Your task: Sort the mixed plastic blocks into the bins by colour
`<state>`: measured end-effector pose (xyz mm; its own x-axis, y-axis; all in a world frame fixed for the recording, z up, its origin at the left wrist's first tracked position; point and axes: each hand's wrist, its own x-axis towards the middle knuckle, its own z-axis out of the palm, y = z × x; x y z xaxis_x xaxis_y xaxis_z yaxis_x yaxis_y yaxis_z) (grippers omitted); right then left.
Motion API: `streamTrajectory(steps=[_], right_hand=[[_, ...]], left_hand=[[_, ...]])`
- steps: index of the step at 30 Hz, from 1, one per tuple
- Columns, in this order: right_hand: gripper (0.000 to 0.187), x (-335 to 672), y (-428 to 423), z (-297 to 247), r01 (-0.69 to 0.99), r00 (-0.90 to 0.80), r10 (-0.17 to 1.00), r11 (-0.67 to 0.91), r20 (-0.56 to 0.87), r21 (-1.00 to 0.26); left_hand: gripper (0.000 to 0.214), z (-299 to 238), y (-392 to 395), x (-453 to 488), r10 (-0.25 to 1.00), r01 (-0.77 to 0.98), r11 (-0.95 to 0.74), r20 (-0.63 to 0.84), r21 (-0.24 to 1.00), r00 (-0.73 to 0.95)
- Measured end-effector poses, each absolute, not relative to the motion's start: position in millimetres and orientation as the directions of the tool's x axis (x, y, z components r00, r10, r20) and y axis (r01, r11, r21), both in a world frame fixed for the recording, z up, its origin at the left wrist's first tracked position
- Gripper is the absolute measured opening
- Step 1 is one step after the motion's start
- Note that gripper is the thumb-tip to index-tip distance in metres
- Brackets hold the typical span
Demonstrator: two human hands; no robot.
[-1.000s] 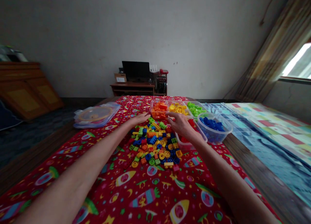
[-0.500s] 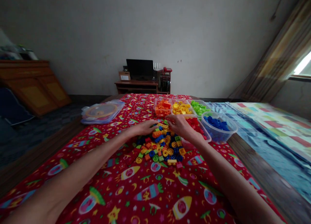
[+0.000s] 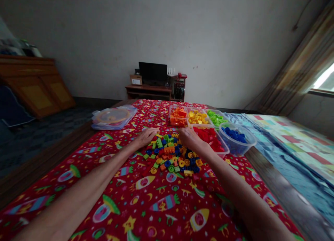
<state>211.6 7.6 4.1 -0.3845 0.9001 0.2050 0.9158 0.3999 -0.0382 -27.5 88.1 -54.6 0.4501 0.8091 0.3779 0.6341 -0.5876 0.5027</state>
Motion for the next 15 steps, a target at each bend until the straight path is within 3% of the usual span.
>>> streamTrajectory(steps=[8, 12, 15], right_hand=[[0.032, 194, 19, 0, 0.931, -0.352, 0.934, 0.343, 0.054, 0.129], [0.031, 198, 15, 4, 0.93, -0.352, 0.93, 0.334, 0.108, 0.154], [0.03, 203, 13, 14, 0.941, -0.335, 0.925, 0.32, 0.179, 0.107]], left_hand=[[0.062, -61, 85, -23, 0.754, 0.608, -0.657, 0.366, 0.446, 0.546], [0.059, -62, 87, -25, 0.736, 0.593, -0.677, 0.387, 0.436, 0.556], [0.057, -66, 90, -26, 0.7, 0.571, -0.714, 0.403, 0.404, 0.59]])
